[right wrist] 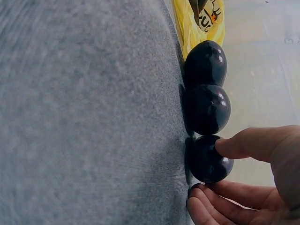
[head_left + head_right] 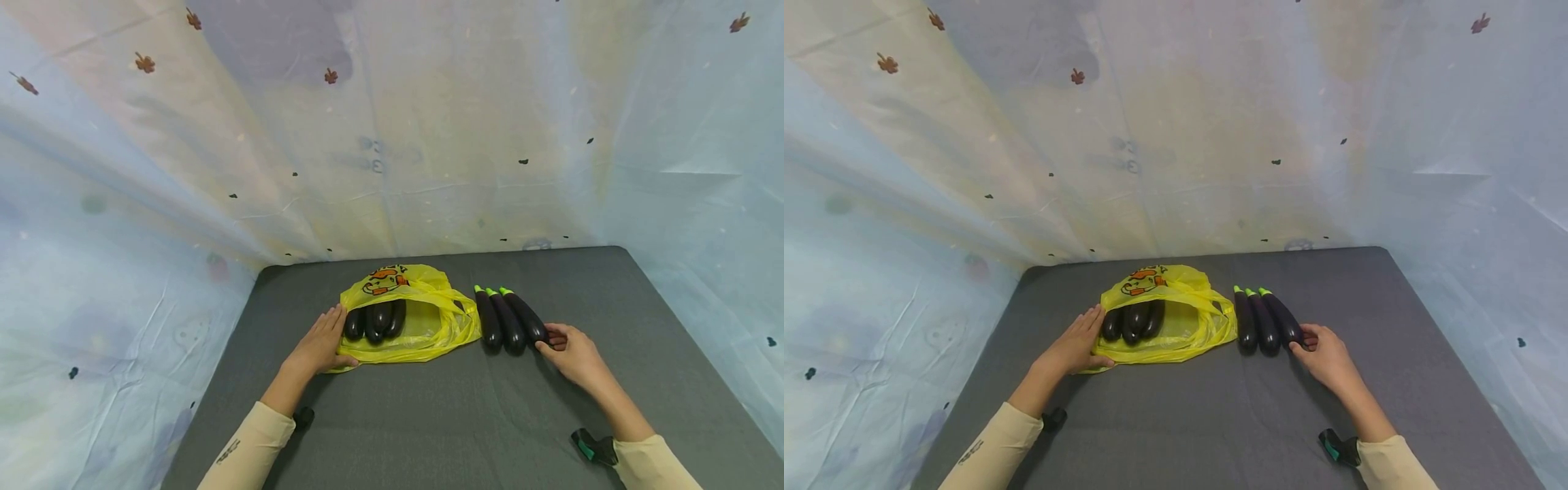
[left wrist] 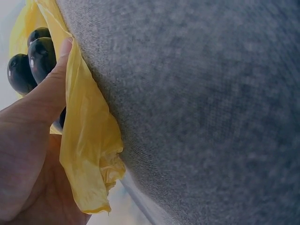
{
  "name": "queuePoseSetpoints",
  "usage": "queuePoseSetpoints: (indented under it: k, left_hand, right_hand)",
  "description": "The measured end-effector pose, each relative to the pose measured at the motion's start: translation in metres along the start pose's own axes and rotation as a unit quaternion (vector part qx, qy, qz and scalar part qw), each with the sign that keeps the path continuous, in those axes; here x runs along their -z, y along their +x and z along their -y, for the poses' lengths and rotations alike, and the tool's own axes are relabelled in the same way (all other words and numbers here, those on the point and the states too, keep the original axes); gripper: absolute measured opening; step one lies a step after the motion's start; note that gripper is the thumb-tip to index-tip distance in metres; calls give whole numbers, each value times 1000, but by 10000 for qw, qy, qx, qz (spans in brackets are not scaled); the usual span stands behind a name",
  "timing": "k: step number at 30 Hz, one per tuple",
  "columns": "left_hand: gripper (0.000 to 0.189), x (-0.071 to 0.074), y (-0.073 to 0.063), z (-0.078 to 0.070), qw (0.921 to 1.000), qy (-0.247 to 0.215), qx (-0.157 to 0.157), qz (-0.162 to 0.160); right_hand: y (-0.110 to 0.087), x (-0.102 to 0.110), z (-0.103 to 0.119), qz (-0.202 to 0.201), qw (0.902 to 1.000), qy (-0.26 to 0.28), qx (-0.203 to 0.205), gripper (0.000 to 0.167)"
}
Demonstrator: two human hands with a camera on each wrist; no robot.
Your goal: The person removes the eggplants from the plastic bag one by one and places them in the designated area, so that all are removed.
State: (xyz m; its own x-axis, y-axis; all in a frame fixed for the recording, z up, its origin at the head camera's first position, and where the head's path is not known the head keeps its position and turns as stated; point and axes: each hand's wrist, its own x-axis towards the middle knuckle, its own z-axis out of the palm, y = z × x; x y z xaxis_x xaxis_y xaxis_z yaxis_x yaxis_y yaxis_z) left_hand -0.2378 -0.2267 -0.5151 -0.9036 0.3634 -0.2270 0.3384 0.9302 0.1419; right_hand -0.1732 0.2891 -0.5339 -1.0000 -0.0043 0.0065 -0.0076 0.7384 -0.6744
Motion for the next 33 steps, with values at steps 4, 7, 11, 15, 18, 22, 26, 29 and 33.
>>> queuePoseSetpoints:
  k: [4,7,11,15,18,22,26,29,33]
  left_hand:
    - [119,0,1,0,10000,-16,0,11]
    - [119,0,1,0,10000,2,8,21]
    - [119,1,0,-1,10000,34,17,20]
    - [119,2,-1,-2,10000,-40,27,11]
    - [119,3,-2,-3,10000,-76,18,0]
    - [119,3,-2,-3,10000,-49,23,5]
    - [119,3,-2,-2,10000,-50,50,19]
    - [119,3,-2,-2,10000,-72,35,10]
    - [119,3,-2,-2,10000,-57,11,-1]
  right_hand:
    - [1,0,1,3,10000,-50,15,57]
    - [1,0,1,-1,10000,-53,28,58]
    - [0,1,2,-18,10000,-44,37,58]
    - [-1,1,3,-42,10000,-26,45,58]
    - [-2,2,4,-70,10000,7,41,58]
    - [-3,2,4,-153,9999,33,69,58]
    - [-2,2,5,-289,9995,71,117,59]
    - [-3,3,7,-395,9991,77,108,62]
    - [-5,4,12,-545,9984,44,144,64]
